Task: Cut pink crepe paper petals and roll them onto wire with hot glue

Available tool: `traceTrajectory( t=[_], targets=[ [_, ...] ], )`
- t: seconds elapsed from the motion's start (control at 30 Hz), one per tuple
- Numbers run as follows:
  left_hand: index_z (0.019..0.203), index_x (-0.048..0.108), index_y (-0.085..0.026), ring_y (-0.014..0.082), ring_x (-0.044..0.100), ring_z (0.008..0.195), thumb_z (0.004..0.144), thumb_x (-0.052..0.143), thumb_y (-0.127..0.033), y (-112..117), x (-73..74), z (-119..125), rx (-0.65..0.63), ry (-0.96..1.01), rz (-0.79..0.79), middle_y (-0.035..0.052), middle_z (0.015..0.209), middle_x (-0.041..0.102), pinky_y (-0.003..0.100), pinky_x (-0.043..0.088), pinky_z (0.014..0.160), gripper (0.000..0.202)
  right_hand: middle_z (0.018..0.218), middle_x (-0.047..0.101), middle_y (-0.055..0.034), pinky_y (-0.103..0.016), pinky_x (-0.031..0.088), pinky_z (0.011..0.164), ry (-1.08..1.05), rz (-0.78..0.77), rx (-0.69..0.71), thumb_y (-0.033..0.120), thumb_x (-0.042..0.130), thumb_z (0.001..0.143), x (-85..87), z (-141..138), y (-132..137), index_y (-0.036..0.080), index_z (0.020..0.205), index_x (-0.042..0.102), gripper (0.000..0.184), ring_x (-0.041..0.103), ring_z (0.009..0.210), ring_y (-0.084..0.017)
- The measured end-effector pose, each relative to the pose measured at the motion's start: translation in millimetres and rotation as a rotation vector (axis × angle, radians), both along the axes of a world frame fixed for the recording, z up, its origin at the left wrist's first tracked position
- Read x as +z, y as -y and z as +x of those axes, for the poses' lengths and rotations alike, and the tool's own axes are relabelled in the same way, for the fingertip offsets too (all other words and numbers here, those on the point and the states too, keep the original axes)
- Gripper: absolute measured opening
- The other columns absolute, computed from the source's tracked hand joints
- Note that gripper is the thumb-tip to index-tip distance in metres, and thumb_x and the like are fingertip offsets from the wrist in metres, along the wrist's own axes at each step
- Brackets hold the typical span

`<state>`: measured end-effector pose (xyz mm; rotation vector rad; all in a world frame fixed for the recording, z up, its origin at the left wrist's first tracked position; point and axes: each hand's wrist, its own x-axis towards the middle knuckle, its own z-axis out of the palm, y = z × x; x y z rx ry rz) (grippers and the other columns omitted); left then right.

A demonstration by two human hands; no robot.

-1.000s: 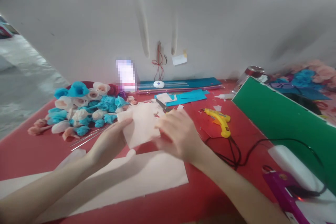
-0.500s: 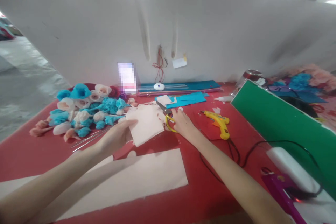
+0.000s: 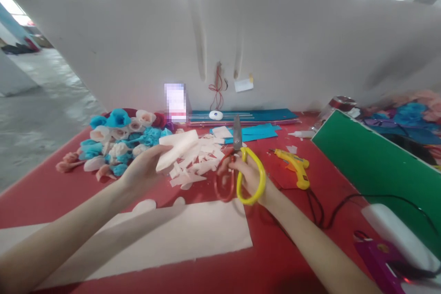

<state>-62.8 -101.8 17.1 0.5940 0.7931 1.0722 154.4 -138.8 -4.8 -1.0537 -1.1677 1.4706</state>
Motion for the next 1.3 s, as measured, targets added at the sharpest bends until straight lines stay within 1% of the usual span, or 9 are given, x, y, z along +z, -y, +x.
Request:
traceTrajectory(
  t=[0.1, 0.2, 0.3, 0.43, 0.63, 0.8, 1.03, 1.17, 1.3],
  targets=[
    [0.062, 0.051, -0.011, 0.0053, 0.043, 0.031, 0.077, 0.042, -0.002, -7.0, 0.9, -4.0, 0.043, 0.039, 0.003, -0.0027, 0.043, 0.048, 0.013, 0.034, 0.029, 0.02, 0.079, 0.061, -0.0022, -0.029, 0.049, 0.059, -0.175, -0.079, 0.184, 0.009, 0.044, 0.055, 8.9, -11.5, 20.2, 0.02, 0.093, 0.048, 0.039, 0.059, 0.069, -0.016],
    [0.063, 0.05, -0.01, 0.0038, 0.041, 0.031, 0.08, 0.036, -0.001, -14.2, 2.7, -7.9, 0.084, 0.081, 0.015, -0.002, 0.045, 0.049, 0.012, 0.033, 0.029, 0.024, 0.082, 0.063, -0.0071, -0.033, 0.049, 0.049, -0.278, -0.198, 0.397, 0.01, 0.041, 0.053, 13.4, -20.7, 37.0, 0.018, 0.102, 0.046, 0.051, 0.062, 0.062, -0.02],
    [0.068, 0.052, -0.008, 0.0032, 0.04, 0.031, 0.083, 0.031, -0.003, -18.8, 3.8, -10.4, 0.106, 0.101, 0.014, 0.0014, 0.049, 0.053, 0.011, 0.035, 0.029, 0.026, 0.081, 0.064, -0.0092, -0.027, 0.045, 0.041, -0.393, -0.313, 0.556, 0.012, 0.041, 0.054, 14.1, -27.4, 49.8, 0.018, 0.109, 0.042, 0.055, 0.063, 0.058, -0.022],
    [0.071, 0.053, -0.006, 0.0047, 0.044, 0.032, 0.084, 0.03, -0.004, -19.6, 2.2, -10.2, 0.116, 0.106, -0.005, 0.0042, 0.05, 0.056, 0.012, 0.038, 0.03, 0.026, 0.076, 0.064, -0.0068, -0.02, 0.044, 0.05, -0.457, -0.391, 0.548, 0.009, 0.042, 0.054, 13.1, -30.4, 58.5, 0.018, 0.11, 0.044, 0.057, 0.065, 0.065, -0.018],
    [0.067, 0.053, -0.007, 0.0072, 0.05, 0.032, 0.083, 0.033, -0.002, -16.5, 0.1, -6.7, 0.14, 0.111, -0.02, 0.0018, 0.043, 0.055, 0.013, 0.044, 0.032, 0.026, 0.076, 0.065, -0.007, -0.017, 0.036, 0.041, -0.549, -0.358, 0.641, 0.009, 0.04, 0.056, 14.3, -29.8, 60.8, 0.022, 0.113, 0.041, 0.058, 0.063, 0.051, -0.017],
    [0.07, 0.054, -0.006, 0.0072, 0.051, 0.032, 0.085, 0.032, -0.004, -14.2, 3.1, -5.9, 0.14, 0.109, -0.032, 0.0042, 0.047, 0.059, 0.012, 0.045, 0.032, 0.027, 0.076, 0.067, -0.0091, -0.019, 0.039, 0.046, -0.527, -0.302, 0.619, 0.01, 0.043, 0.057, 16.9, -33.2, 64.2, 0.019, 0.105, 0.046, 0.049, 0.064, 0.057, -0.018],
    [0.068, 0.054, -0.007, 0.0093, 0.054, 0.035, 0.083, 0.035, -0.004, -11.3, 1.6, -5.8, 0.117, 0.108, -0.019, 0.0033, 0.046, 0.059, 0.014, 0.047, 0.033, 0.025, 0.081, 0.066, -0.0087, -0.023, 0.043, 0.053, -0.448, -0.339, 0.557, 0.011, 0.047, 0.058, 18.3, -31.1, 63.5, 0.019, 0.105, 0.05, 0.047, 0.065, 0.063, -0.019],
    [0.07, 0.054, -0.006, 0.0086, 0.052, 0.033, 0.084, 0.036, -0.005, -10.8, 1.3, -5.7, 0.093, 0.111, -0.014, 0.0052, 0.049, 0.06, 0.015, 0.047, 0.033, 0.023, 0.082, 0.065, -0.0081, -0.024, 0.044, 0.052, -0.478, -0.354, 0.571, 0.012, 0.048, 0.06, 15.7, -28.8, 62.8, 0.022, 0.108, 0.049, 0.049, 0.065, 0.066, -0.02],
    [0.076, 0.055, -0.005, 0.0072, 0.049, 0.032, 0.084, 0.033, -0.004, -12.0, 2.4, -5.6, 0.083, 0.116, -0.008, 0.0048, 0.05, 0.059, 0.013, 0.044, 0.031, 0.023, 0.079, 0.065, -0.0071, -0.022, 0.041, 0.047, -0.527, -0.331, 0.634, 0.011, 0.045, 0.057, 16.4, -31.9, 64.6, 0.023, 0.11, 0.048, 0.054, 0.063, 0.056, -0.018]
  ],
)
